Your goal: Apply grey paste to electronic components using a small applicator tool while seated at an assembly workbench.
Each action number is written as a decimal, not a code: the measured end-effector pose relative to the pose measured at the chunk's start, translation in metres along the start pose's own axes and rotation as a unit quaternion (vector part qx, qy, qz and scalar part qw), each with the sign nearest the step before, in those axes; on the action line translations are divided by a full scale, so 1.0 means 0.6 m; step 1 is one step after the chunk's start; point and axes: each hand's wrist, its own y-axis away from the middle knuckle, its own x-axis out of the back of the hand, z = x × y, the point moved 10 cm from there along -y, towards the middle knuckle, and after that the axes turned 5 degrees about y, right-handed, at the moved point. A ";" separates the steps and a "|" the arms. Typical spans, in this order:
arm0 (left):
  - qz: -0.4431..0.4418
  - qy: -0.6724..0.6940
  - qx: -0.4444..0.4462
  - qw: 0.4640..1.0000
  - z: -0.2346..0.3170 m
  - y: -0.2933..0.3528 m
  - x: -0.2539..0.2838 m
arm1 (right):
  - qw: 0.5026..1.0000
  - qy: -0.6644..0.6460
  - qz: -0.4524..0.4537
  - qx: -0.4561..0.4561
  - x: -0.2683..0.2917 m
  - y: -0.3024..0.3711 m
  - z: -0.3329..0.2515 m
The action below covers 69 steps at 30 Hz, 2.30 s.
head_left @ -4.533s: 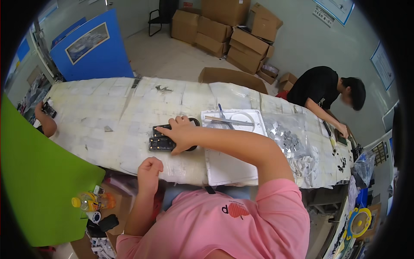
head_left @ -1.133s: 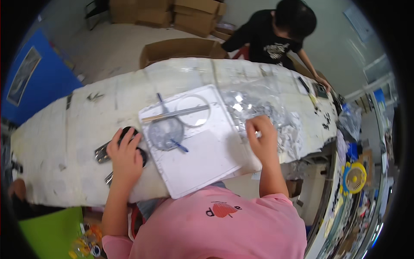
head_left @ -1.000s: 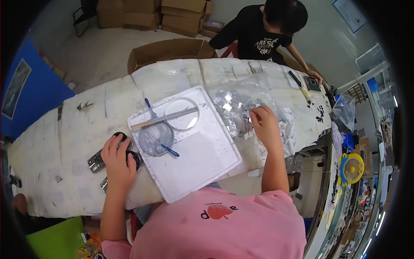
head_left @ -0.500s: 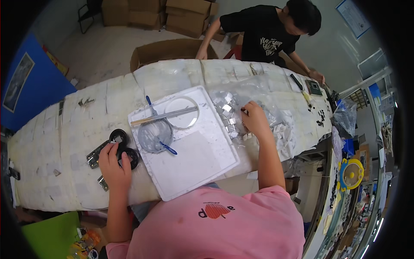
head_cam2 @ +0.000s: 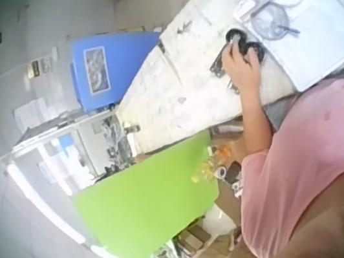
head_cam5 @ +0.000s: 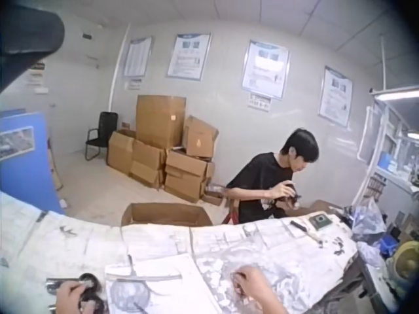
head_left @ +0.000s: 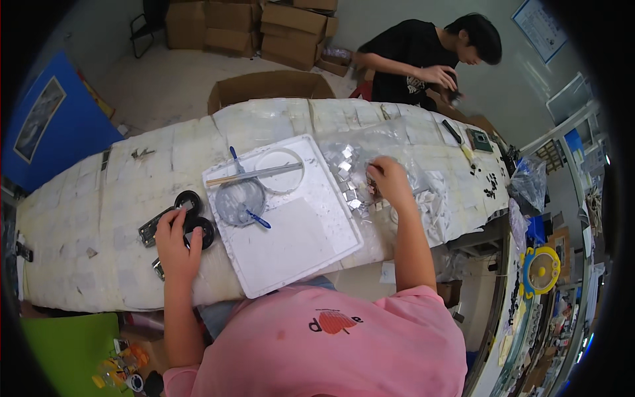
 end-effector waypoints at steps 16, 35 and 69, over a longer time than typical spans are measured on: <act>-0.092 0.111 -0.014 0.990 -0.012 0.009 0.002 | 0.879 -0.174 -0.213 0.388 -0.160 0.087 -0.503; -0.027 0.132 -0.012 0.991 -0.012 0.010 0.015 | 0.838 -0.037 -0.281 0.466 -0.270 0.130 -0.559; 0.004 0.085 0.025 0.996 -0.016 0.009 0.018 | 0.876 -0.100 -0.249 0.401 -0.268 0.036 -0.586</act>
